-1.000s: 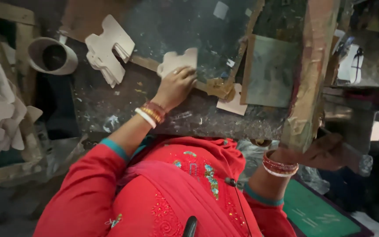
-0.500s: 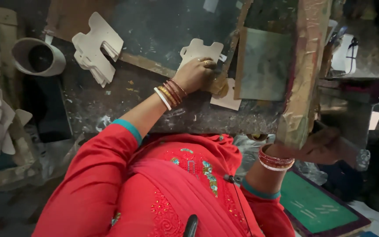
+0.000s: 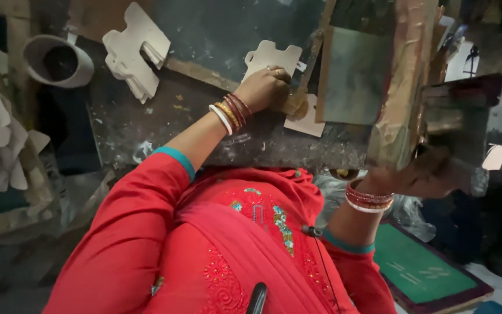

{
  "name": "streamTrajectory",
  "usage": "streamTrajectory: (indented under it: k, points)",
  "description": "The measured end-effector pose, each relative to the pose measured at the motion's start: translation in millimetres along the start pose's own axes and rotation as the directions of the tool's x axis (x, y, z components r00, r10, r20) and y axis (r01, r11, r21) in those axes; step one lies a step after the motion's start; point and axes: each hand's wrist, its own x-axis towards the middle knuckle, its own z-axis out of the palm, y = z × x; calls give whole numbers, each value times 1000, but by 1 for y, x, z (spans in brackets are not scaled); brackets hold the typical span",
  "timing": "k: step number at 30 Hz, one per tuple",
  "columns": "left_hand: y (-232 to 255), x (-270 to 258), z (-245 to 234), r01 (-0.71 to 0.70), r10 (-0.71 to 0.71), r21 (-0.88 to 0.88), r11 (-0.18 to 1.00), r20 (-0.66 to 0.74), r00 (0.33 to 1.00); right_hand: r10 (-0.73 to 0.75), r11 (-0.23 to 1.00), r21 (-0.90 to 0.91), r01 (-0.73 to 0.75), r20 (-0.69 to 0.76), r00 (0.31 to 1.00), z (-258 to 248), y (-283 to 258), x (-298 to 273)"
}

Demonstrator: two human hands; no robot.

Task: The person uses a squeegee to spread white ink across a screen printing frame. They repeatedly pull the ink across the mesh and then lift the frame to reveal the printed design on a white object below. The process is repeated multiple times in a continuous loop.

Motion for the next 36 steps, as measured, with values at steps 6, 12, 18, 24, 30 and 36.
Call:
streamTrajectory:
  k: [6,12,18,24,30,36]
  points:
    - [74,-35,-52,-85,85,0,996,-75,994,148,958,229,-171,114,982,26,-62,-12]
    - [94,-121,-84,192,-597,-974,125,81,798,-105,948,257,-189,811,576,62,-115,-32]
    - [74,-140,-83,741,-752,144,655,38,658,-340,939,343,31,910,237,177,-100,-29]
    - [65,-137,-91,699,-692,119,705,-105,715,-401,910,374,181,903,152,252,-72,-29]
    - [62,-138,-91,710,-704,0,705,-131,698,-513,858,509,69,857,45,213,-75,-19]
    - [67,-142,-87,670,-662,-6,743,-157,733,-574,813,581,45,812,-102,165,-89,-16]
